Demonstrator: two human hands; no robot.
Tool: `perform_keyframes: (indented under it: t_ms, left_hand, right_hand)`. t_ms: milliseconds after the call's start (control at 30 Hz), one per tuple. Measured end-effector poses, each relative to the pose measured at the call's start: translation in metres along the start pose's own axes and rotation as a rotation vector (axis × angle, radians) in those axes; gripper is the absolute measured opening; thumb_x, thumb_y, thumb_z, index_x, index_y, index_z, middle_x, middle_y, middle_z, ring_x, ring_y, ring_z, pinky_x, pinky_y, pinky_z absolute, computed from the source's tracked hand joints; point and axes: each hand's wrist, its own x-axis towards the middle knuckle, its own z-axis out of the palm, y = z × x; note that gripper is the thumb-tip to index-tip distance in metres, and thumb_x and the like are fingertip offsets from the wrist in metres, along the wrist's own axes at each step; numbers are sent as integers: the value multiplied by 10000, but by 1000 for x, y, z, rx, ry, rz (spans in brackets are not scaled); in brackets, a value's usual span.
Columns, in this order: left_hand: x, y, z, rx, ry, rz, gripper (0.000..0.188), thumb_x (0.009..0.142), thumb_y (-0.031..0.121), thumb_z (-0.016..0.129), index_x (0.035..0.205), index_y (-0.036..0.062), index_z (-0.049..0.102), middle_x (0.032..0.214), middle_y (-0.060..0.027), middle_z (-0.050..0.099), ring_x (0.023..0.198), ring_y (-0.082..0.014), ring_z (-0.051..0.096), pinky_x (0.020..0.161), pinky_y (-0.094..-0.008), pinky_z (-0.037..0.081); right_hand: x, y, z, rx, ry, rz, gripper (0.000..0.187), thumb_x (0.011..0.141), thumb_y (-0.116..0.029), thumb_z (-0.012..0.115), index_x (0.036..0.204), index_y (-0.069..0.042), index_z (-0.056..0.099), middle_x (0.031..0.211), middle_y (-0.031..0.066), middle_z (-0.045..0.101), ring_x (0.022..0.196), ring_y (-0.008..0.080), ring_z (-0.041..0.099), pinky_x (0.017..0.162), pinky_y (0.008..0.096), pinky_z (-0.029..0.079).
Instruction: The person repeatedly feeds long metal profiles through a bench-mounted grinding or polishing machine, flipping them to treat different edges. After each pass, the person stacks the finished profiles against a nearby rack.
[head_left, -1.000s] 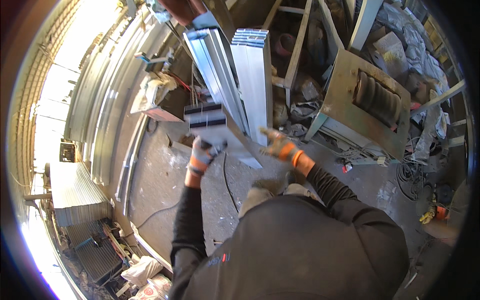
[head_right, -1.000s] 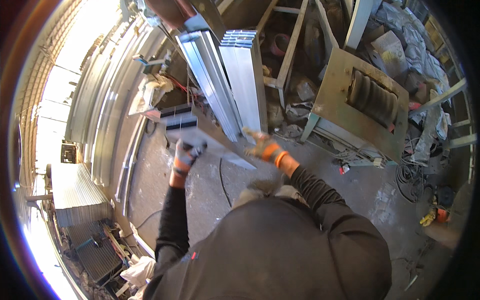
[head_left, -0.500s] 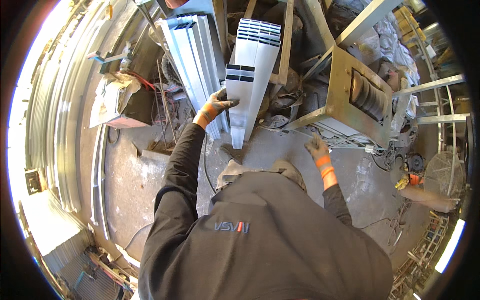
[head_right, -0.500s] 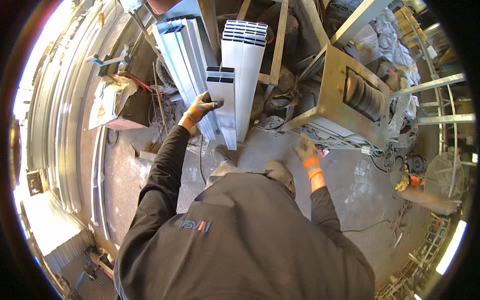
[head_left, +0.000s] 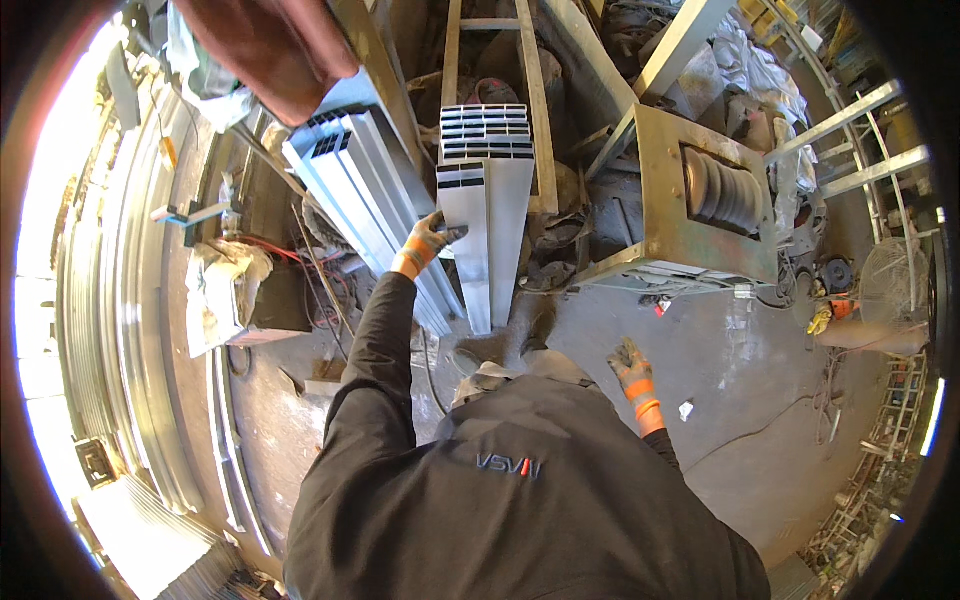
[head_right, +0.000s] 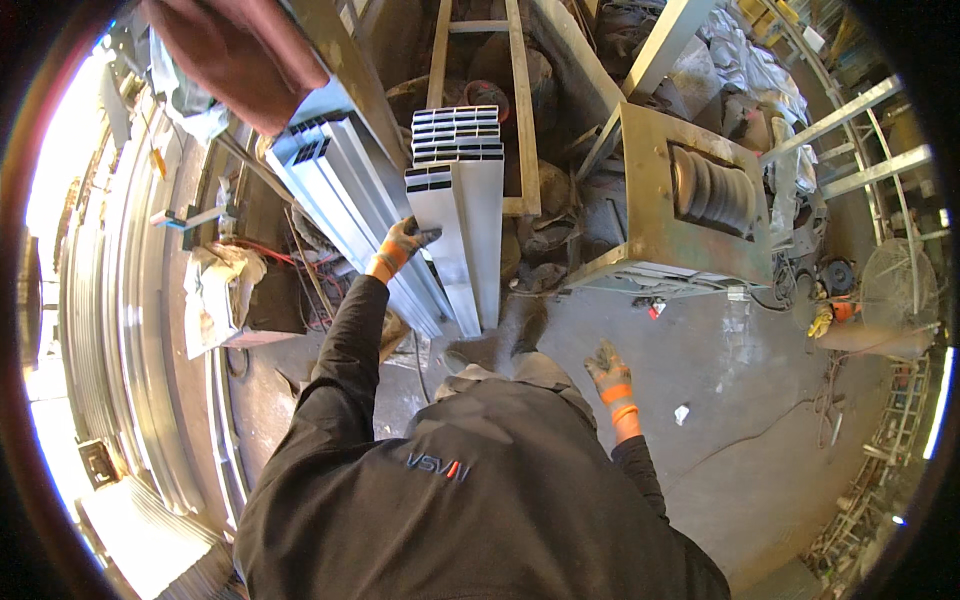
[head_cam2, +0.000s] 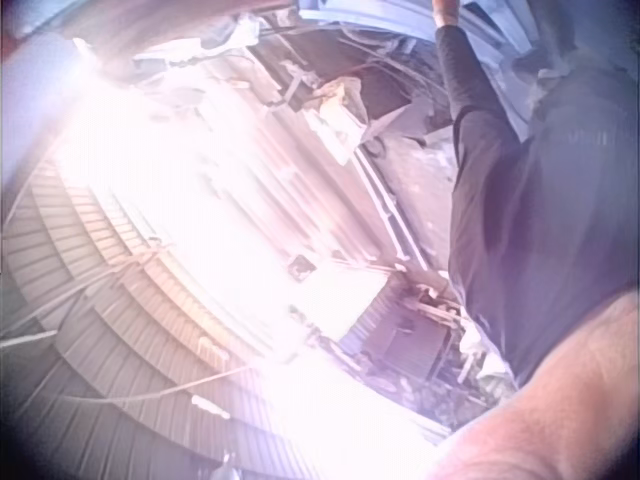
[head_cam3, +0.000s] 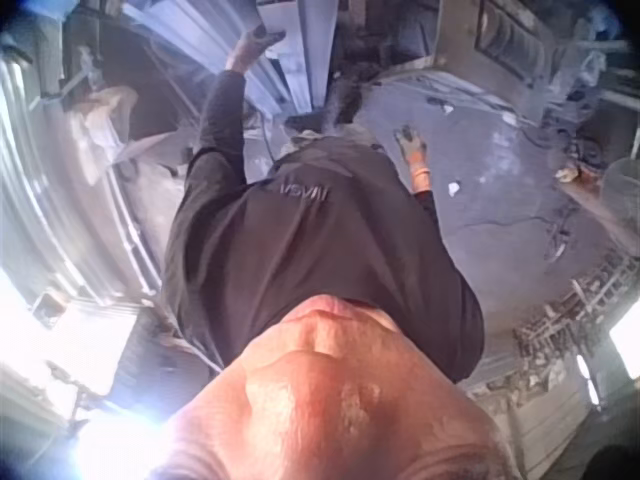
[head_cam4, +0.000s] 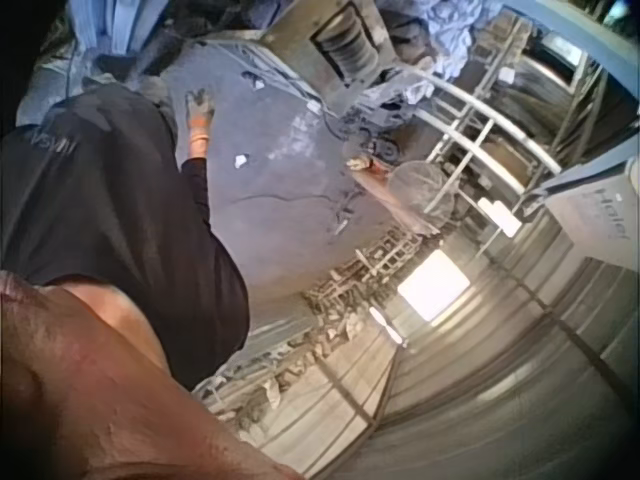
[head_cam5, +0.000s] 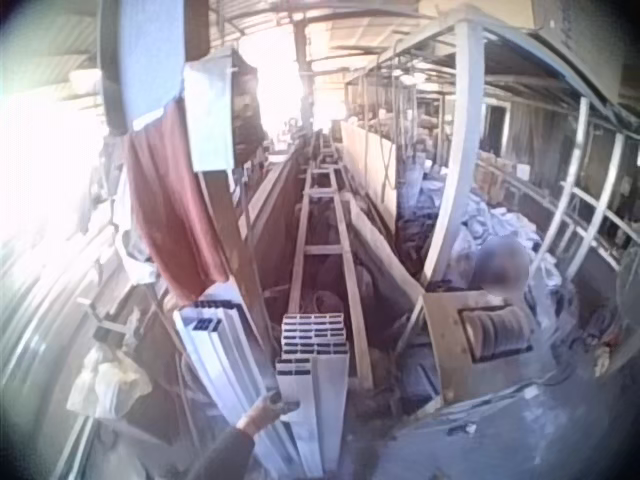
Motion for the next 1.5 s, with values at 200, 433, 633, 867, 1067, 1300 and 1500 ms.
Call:
perform_keyframes:
  t_ms: [200,433,633,867,1067,1300,1500]
  left_hand:
    - [-23,38,41,472,209,84,671,1008,310,930,1479,-59,626,1343,-252,820,1276,-372,792,1095,-433,607]
    - [-35,78,105,379,486,59,1009,954,325,956,1699,-56,391,1568,-332,669,1448,-418,679,1175,-454,566]
    - [-15,92,139,334,757,270,1286,757,355,1102,1713,-66,350,1542,-308,651,1424,-442,657,1207,-474,547]
    - [-30,102,66,484,903,395,960,1058,481,810,1743,-49,395,1733,-353,473,1611,-526,467,1360,-544,384]
    - [-36,167,-101,1197,1152,267,879,1054,653,699,1746,140,524,1829,-277,414,1703,-504,346,1397,-644,237]
    - [-24,161,-133,1428,1016,136,687,1020,563,741,1603,204,682,1782,-218,508,1683,-492,392,1382,-740,203]
    - [-28,140,-113,1295,1004,204,633,1024,454,743,1555,115,684,1634,-211,654,1663,-426,450,1392,-714,188]
  right_hand:
    - [59,3,0,138,-37,-23,718,1006,-122,878,1658,-25,595,1502,222,771,1352,279,780,1142,419,618]
    - [112,-19,-17,-15,-166,-108,678,998,-188,893,1606,-9,653,1512,180,778,1352,267,775,1136,408,609]
    - [127,-53,-28,-58,-142,-161,693,1011,-267,888,1609,-10,652,1542,196,761,1388,304,759,1164,431,590]
    - [91,-40,-12,-184,-33,-191,713,1035,-302,866,1619,32,628,1555,222,748,1423,300,738,1178,420,577]
    - [44,7,30,50,-87,-62,701,1023,-189,882,1629,39,612,1568,228,735,1413,294,741,1180,407,586]
    - [-12,-18,63,-66,-99,-100,649,1020,-158,892,1593,25,650,1479,209,785,1310,278,785,1138,408,617]
    - [-22,-21,63,-69,-119,-50,642,1016,-207,898,1578,3,668,1395,171,824,1262,257,800,1131,398,616]
